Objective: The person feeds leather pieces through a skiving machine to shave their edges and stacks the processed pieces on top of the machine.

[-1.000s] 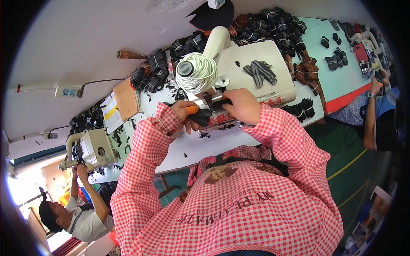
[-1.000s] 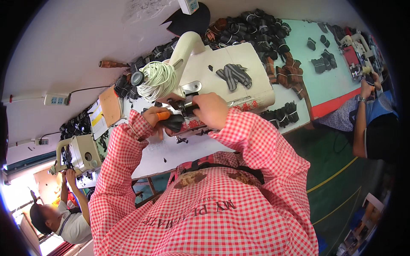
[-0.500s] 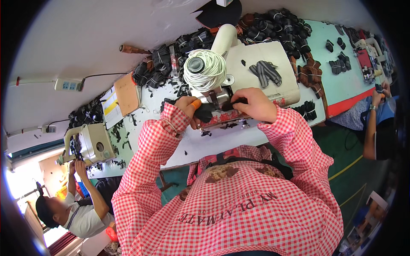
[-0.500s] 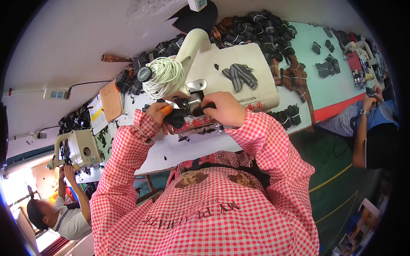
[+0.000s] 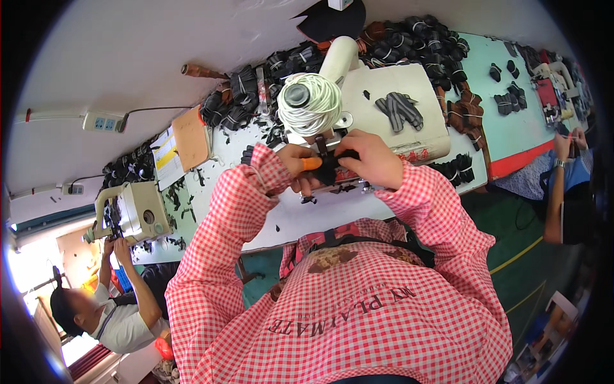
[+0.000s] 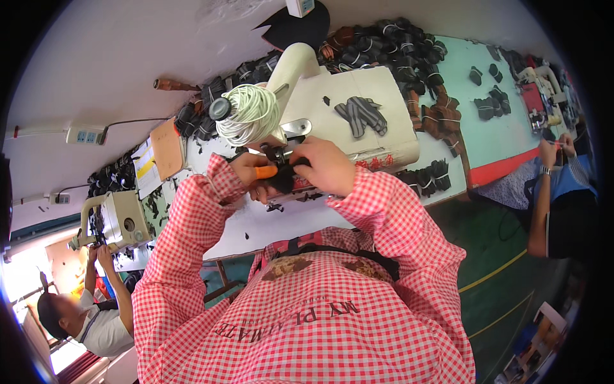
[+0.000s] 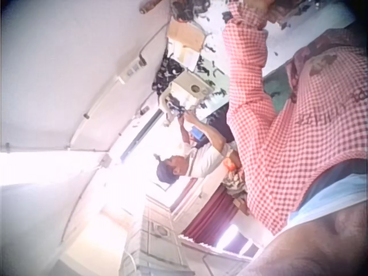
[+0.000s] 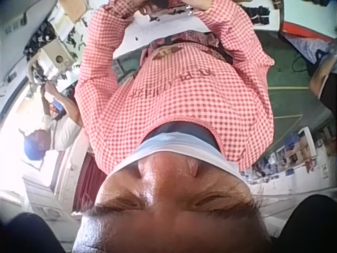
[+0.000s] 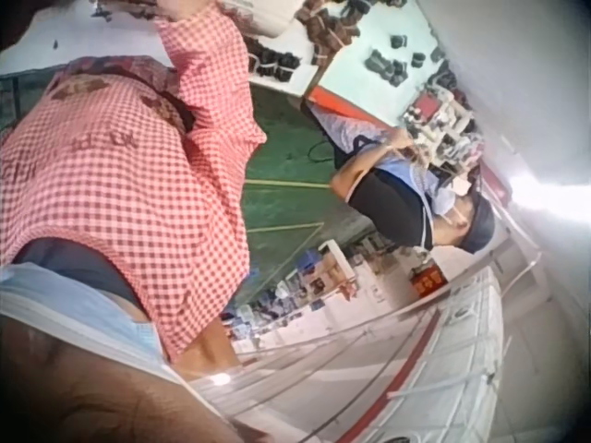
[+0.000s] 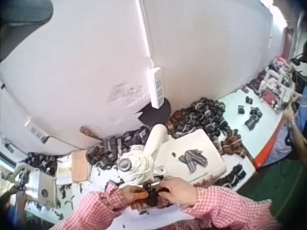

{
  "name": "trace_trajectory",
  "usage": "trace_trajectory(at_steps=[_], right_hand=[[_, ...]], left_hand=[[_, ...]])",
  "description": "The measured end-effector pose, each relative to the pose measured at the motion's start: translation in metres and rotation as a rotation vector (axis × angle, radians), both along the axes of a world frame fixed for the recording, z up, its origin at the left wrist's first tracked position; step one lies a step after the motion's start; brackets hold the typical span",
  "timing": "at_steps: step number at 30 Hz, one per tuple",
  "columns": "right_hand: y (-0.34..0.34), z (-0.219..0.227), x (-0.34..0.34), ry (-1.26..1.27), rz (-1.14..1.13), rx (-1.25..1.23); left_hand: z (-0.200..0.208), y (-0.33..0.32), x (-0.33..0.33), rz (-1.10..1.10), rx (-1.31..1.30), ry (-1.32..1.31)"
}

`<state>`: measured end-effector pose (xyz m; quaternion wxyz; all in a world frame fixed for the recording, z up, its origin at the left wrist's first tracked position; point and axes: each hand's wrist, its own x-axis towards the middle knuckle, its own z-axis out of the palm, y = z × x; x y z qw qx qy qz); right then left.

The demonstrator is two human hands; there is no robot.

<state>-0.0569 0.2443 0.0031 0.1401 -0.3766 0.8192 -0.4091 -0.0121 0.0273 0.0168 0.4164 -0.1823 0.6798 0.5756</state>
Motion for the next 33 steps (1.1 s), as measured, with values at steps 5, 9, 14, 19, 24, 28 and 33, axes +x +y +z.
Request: trace_trajectory(at_steps=[5,9,14,19,24,28,33], right_hand=[[0.007,-0.002,-0.003,-0.166,-0.097,-0.013],[0.008,0.001,-0.004,-0.168,-0.015,-0.014],[-0.001,-0.002,-0.001,-0.044,-0.108,-0.078],[0.013,0.004,-0.008,-0.273,0.007,-0.047],[0.003,-0.004,-0.001,0.006,0.006,-0.032],[0.008,-0.002,-0.004,-0.219,-0.108,-0.069],[0.013,0.008,-0.006,-0.253,-0.021,-0.032]], left_hand=[[0.002,-0.020,0.006,0.060,-0.083,0.034],[-0.002,-0.006,0.005,0.123,0.033,0.034],[0.004,-0.020,0.008,0.054,-0.047,0.023],[-0.001,-0.013,0.016,0.180,-0.073,0.088],[-0.001,-0.016,0.011,0.094,0.103,-0.013],[-0.003,-0.028,0.022,0.273,0.118,-0.008],[-0.007,-0.027,0.026,0.334,-0.058,0.127]])
